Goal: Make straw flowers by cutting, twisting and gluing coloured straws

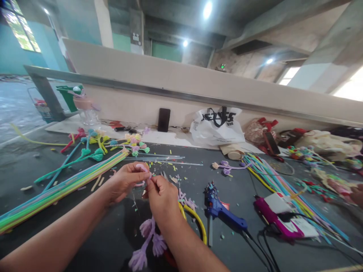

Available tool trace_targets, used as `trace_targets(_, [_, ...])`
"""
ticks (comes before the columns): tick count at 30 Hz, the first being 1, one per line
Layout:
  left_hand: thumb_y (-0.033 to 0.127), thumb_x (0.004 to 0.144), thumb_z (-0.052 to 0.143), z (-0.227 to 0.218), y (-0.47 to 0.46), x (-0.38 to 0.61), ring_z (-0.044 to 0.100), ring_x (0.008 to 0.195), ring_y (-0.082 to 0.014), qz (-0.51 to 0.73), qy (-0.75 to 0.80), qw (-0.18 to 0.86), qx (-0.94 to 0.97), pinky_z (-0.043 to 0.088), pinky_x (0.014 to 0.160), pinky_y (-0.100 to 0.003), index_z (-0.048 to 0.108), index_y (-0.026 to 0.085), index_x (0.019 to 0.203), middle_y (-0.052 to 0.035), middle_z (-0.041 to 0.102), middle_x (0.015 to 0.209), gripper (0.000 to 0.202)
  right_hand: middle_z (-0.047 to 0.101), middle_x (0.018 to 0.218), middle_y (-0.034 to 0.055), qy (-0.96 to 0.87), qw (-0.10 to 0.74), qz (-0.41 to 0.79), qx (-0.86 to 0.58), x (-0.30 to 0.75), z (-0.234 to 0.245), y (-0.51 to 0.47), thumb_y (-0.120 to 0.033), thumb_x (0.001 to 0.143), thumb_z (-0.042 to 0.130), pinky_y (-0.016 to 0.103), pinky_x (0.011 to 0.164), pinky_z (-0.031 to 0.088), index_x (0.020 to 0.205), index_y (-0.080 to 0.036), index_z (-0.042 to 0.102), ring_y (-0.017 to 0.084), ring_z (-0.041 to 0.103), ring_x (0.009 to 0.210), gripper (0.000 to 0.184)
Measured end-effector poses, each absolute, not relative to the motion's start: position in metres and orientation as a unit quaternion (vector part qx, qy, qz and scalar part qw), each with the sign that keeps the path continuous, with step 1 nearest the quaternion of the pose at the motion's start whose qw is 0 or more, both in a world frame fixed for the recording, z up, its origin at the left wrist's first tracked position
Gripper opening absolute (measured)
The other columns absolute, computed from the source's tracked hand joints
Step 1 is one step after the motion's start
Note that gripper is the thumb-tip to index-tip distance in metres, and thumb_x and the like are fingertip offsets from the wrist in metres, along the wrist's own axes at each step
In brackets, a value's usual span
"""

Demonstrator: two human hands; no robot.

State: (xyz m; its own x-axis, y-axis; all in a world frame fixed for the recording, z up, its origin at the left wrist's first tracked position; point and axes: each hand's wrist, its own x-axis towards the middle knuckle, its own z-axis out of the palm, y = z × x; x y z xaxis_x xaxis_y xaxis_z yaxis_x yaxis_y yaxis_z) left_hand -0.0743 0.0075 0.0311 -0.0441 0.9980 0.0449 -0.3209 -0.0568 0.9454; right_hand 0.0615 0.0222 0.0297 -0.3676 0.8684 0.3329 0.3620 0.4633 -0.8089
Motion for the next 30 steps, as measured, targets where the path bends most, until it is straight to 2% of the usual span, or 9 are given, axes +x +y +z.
trace_targets(3, [0.021,0.066,0.064,0.031,0.007,-0.072,0.049,0.06,-0.0091,0.596,0.42,0.562,0.391,0.038,0.057,-0.022,0.057,0.014,0.062,0.0014,0.054,0.064,0.01,0.062,0.053,-0.0013,-0.787,0.372,0.276,-0.407,0.062,0.029,0.023,-0.031,0.084,0.046,0.019,0.053,0.038,0.061,-0.018,0.058,0.01,0.057,0.052,0.029])
trace_targets(6, [0.019,0.068,0.062,0.032,0.007,-0.066,0.049,0.058,-0.0089,0.605,0.413,0.567,0.376,0.039,0.054,-0.021,0.058,0.013,0.062,0.0009,0.052,0.061,0.009,0.058,0.049,-0.0022,-0.78,0.371,0.288,-0.414,0.062,0.026,0.025,-0.031,0.083,0.045,0.02,0.052,0.038,0.058,-0.018,0.056,0.01,0.056,0.049,0.03])
trace_targets(9, [0.021,0.07,0.06,0.032,0.005,-0.06,0.048,0.048,-0.0097,0.609,0.371,0.604,0.357,0.039,0.043,-0.022,0.057,0.012,0.064,0.0014,0.05,0.056,0.011,0.056,0.047,-0.0032,-0.715,0.385,0.421,-0.404,0.062,0.026,0.026,-0.031,0.082,0.046,0.02,0.049,0.04,0.058,-0.017,0.054,0.01,0.055,0.044,0.029])
trace_targets(13, [0.026,0.075,0.057,0.028,0.005,-0.056,0.045,0.035,-0.01,0.602,0.323,0.648,0.336,0.035,0.032,-0.022,0.054,0.014,0.068,0.0025,0.049,0.049,0.014,0.056,0.047,-0.0047,-0.565,0.414,0.639,-0.318,0.058,0.025,0.027,-0.033,0.08,0.05,0.02,0.044,0.042,0.063,-0.017,0.052,0.008,0.05,0.037,0.024])
trace_targets(18, [0.026,0.074,0.058,0.026,0.007,-0.053,0.048,0.028,-0.012,0.599,0.32,0.668,0.305,0.027,0.028,-0.017,0.054,0.014,0.067,0.0013,0.051,0.039,0.014,0.055,0.045,-0.0044,-0.394,0.431,0.78,-0.226,0.052,0.023,0.023,-0.03,0.079,0.054,0.018,0.044,0.044,0.066,-0.014,0.056,0.006,0.048,0.035,0.021])
trace_targets(22, [0.02,0.067,0.066,0.022,0.008,-0.051,0.049,0.032,-0.0087,0.633,0.308,0.665,0.249,0.036,0.033,-0.017,0.057,0.014,0.073,0.0035,0.054,0.043,0.012,0.056,0.05,-0.0048,-0.257,0.363,0.877,-0.181,0.054,0.021,0.022,-0.028,0.075,0.06,0.017,0.045,0.048,0.07,-0.011,0.059,0.003,0.046,0.035,0.017])
trace_targets(25, [0.018,0.066,0.068,0.019,0.009,-0.054,0.051,0.039,-0.0063,0.641,0.301,0.66,0.251,0.042,0.041,-0.017,0.06,0.013,0.073,0.0033,0.056,0.05,0.012,0.058,0.052,-0.0047,-0.197,0.317,0.915,-0.15,0.056,0.019,0.022,-0.024,0.072,0.065,0.019,0.05,0.051,0.072,-0.01,0.059,0.002,0.048,0.037,0.015])
trace_targets(28, [0.018,0.066,0.068,0.02,0.01,-0.06,0.051,0.046,-0.0048,0.633,0.314,0.647,0.285,0.042,0.046,-0.016,0.061,0.012,0.072,0.002,0.057,0.056,0.011,0.061,0.057,-0.0024,-0.198,0.309,0.92,-0.134,0.056,0.016,0.022,-0.023,0.073,0.064,0.021,0.057,0.053,0.076,-0.01,0.06,0.004,0.054,0.043,0.014])
trace_targets(30, [0.021,0.067,0.068,0.022,0.009,-0.064,0.048,0.044,-0.0038,0.617,0.334,0.642,0.309,0.039,0.044,-0.015,0.061,0.012,0.068,0.0023,0.054,0.054,0.012,0.064,0.061,-0.0002,-0.228,0.31,0.913,-0.132,0.054,0.014,0.023,-0.024,0.075,0.063,0.023,0.06,0.053,0.078,-0.009,0.06,0.005,0.057,0.047,0.016])
